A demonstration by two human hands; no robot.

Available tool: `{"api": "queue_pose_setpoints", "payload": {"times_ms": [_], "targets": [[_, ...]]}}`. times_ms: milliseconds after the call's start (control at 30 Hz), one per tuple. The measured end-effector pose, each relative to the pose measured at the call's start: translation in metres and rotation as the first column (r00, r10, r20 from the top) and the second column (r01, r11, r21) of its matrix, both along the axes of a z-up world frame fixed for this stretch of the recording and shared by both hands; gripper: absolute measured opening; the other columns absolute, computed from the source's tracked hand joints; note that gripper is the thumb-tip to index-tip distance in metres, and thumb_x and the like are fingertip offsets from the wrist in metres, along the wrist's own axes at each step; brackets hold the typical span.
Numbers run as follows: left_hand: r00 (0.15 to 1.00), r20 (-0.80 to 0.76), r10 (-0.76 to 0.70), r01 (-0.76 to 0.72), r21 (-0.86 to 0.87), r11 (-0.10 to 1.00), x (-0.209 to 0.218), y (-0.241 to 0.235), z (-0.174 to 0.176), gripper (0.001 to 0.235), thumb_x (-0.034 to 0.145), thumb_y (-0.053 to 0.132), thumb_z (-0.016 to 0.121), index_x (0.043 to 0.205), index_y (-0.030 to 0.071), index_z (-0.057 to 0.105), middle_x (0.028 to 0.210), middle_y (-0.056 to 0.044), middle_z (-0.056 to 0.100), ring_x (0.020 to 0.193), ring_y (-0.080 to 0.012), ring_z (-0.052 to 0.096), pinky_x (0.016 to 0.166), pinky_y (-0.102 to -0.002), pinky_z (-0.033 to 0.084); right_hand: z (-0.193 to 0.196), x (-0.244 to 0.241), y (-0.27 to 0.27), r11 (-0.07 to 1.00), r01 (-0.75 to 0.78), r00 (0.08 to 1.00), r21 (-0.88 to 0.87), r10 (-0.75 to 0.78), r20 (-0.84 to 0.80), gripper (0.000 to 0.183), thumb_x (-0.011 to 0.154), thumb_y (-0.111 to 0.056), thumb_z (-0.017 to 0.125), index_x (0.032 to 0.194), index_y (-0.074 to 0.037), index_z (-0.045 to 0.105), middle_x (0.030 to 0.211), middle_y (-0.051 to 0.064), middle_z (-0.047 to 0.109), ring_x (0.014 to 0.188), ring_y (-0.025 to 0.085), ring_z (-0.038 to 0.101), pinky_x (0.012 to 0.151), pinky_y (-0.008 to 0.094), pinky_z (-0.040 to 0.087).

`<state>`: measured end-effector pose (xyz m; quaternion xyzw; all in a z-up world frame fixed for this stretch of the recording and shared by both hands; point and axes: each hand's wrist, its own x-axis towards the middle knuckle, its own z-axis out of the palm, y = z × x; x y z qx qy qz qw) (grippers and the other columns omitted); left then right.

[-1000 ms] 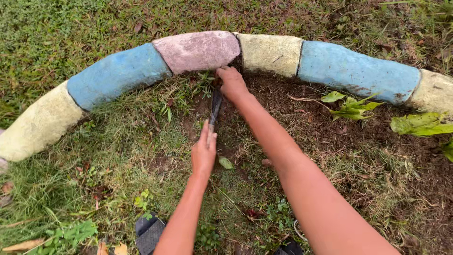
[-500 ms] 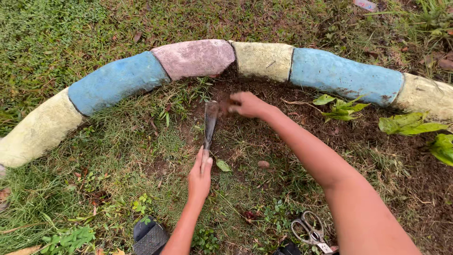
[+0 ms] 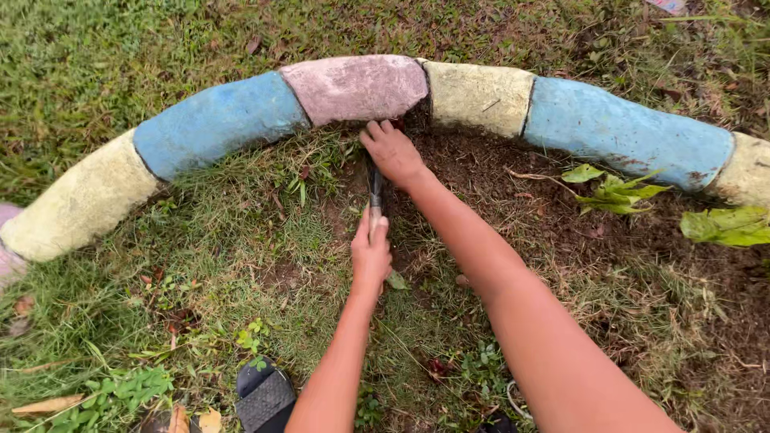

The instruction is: The person uses a small hand hoe to loosen soil and remove weeds from a garden bed bordered by a painted concrete curb. The person pulls out the loosened weeds by hand and discards them. A pair of scissors is visible on the ground nearby but is not used during the clip.

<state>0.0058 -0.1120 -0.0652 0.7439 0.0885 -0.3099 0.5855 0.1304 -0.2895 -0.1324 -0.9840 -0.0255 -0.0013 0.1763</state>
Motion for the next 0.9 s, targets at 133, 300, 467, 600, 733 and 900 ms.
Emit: {"api": "queue_pose_setpoints", "payload": {"times_ms": [133, 300, 467, 600, 733, 900], "targets": [[0.956, 0.287, -0.063, 0.064, 0.006, 0.998, -0.017, 0.007, -0.029, 0.059, 0.110, 0.030, 0.053, 0.165, 0.019, 0.033, 0.107, -0.001, 0.057, 0.069, -0.0042, 0.053, 0.058, -0.024, 0.046, -0.024, 0.000, -0.007, 0.982, 0.128, 0.984, 0.137, -0.143, 0.106, 0.030, 0.088, 0.001, 0.060, 0.118, -0.003, 0.062, 0.122, 0.019, 0.058, 0.120, 0.040, 0.055, 0.095, 0.047, 0.052], [0.983, 0.170, -0.064, 0.060, 0.028, 0.998, -0.014, 0.007, -0.047, 0.059, 0.107, 0.031, 0.053, 0.162, 0.019, 0.034, 0.105, -0.007, 0.069, 0.061, -0.0095, 0.049, 0.051, -0.026, 0.043, -0.044, 0.011, -0.015, 0.962, 0.177, 0.971, 0.208, -0.206, 0.124, 0.034, 0.082, 0.006, 0.059, 0.114, -0.003, 0.066, 0.112, 0.020, 0.063, 0.113, 0.039, 0.059, 0.094, 0.048, 0.051], [0.942, -0.053, -0.330, 0.308, 0.520, 0.796, 0.019, 0.013, -0.010, 0.061, 0.108, 0.038, 0.046, 0.165, 0.039, 0.024, 0.084, -0.013, 0.068, 0.057, -0.0175, 0.055, 0.050, -0.035, 0.045, -0.051, 0.000, -0.020, 0.943, 0.189, 0.972, 0.273, -0.220, 0.084, 0.032, 0.080, 0.006, 0.065, 0.110, -0.004, 0.068, 0.110, 0.021, 0.066, 0.108, 0.041, 0.062, 0.092, 0.049, 0.052], [0.836, 0.153, -0.528, 0.317, 0.649, 0.691, 0.032, 0.034, -0.011, 0.061, 0.109, 0.036, 0.045, 0.163, 0.041, 0.019, 0.076, -0.009, 0.065, 0.056, -0.0228, 0.063, 0.053, -0.043, 0.057, -0.059, -0.023, -0.014, 0.957, 0.151, 0.983, 0.248, -0.172, 0.064, 0.041, 0.074, 0.007, 0.065, 0.114, -0.004, 0.069, 0.109, 0.020, 0.067, 0.106, 0.040, 0.063, 0.090, 0.049, 0.052], [0.628, 0.283, -0.725, 0.281, 0.786, 0.551, 0.025, 0.056, -0.030, 0.065, 0.107, 0.032, 0.050, 0.163, 0.040, 0.019, 0.084, -0.015, 0.066, 0.062, -0.0315, 0.067, 0.059, -0.049, 0.057, -0.055, -0.049, -0.020, 0.952, 0.111, 0.991, 0.284, -0.083, -0.109, 0.026, 0.082, 0.001, 0.065, 0.107, -0.006, 0.071, 0.104, 0.017, 0.072, 0.095, 0.034, 0.069, 0.085, 0.045, 0.057], [0.536, 0.278, -0.797, 0.304, 0.817, 0.490, 0.000, 0.091, -0.025, 0.066, 0.105, 0.031, 0.051, 0.163, 0.039, 0.020, 0.089, -0.015, 0.067, 0.066, -0.0342, 0.068, 0.060, -0.049, 0.057, 0.005, -0.088, -0.025, 0.945, -0.031, 0.804, 0.325, 0.217, -0.554, 0.018, 0.089, -0.010, 0.066, 0.107, -0.008, 0.071, 0.095, 0.010, 0.074, 0.080, 0.023, 0.070, 0.076, 0.040, 0.060]]}}
